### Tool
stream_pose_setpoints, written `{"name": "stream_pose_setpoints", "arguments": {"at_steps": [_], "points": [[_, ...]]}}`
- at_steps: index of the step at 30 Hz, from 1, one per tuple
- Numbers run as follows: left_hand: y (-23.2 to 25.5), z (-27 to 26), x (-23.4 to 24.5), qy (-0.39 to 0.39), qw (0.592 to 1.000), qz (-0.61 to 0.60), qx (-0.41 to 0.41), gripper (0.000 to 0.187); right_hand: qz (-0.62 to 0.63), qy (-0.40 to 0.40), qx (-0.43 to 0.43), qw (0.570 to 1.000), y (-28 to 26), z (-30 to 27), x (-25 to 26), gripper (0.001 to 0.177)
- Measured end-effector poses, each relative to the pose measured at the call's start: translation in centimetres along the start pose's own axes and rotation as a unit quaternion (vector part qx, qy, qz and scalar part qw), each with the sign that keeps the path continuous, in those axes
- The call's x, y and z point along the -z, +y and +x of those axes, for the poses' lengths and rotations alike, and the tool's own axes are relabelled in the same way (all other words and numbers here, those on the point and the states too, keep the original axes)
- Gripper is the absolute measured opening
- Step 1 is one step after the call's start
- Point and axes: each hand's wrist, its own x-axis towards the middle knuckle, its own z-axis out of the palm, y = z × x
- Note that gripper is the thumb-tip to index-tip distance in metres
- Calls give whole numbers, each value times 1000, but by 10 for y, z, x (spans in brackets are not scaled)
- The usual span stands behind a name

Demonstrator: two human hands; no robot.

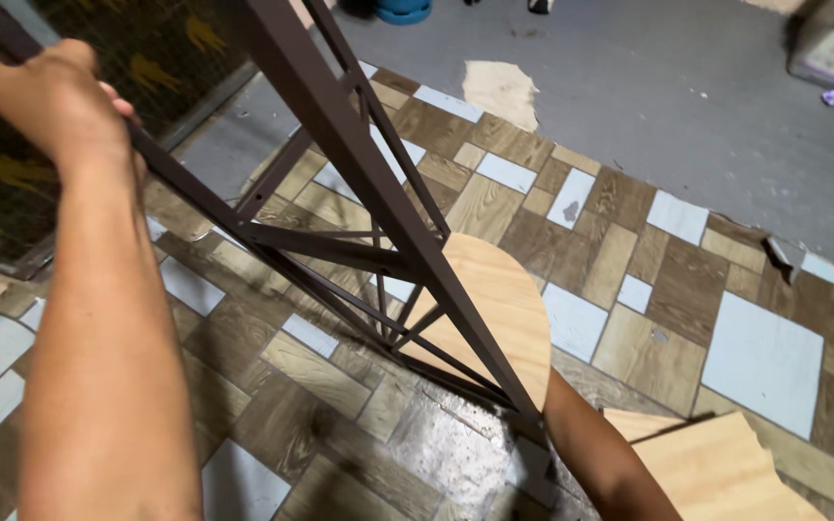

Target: The person positions a metal furniture frame, places a curved wooden shelf onto the frame, and secures it using a screwdriver and screws. The person then tightens additional screws to attach the shelf to the frame.

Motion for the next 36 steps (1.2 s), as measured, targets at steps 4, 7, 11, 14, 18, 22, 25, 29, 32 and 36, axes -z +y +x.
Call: {"name": "stream_pose_setpoints", "arguments": {"at_steps": [4,7,11,14,18,22,25,29,32,36], "points": [[6,-6,-4,-11,1000,3,3,10,-434,44,72,897,-41,-53,-12,50],[5,-3,0,-14,1000,7,-18,12,-670,39,83,737,-84,-92,-24,50],[-1,-4,2,-28,999,-6,-29,12,-796,5,63,601,-112,-125,-41,50],[3,1,0,-6,1000,3,-17,12,-814,-64,81,572,-117,-85,-65,52],[1,-3,0,-17,1000,11,-20,14,-771,-148,167,596,-95,-6,-73,58],[13,-11,-2,-6,1000,17,-21,14,-807,-66,142,570,-88,92,-80,68],[25,-18,-7,-11,999,17,-29,15,-881,7,104,461,-99,137,-82,69],[33,-25,-12,-14,1000,13,-14,14,-793,156,74,584,-117,127,-59,62],[39,-27,-14,-15,1000,12,-8,13,-756,164,136,619,-115,67,-33,62],[41,-28,-12,-4,1000,17,-9,14,-732,197,160,632,-89,-34,-4,59]]}}
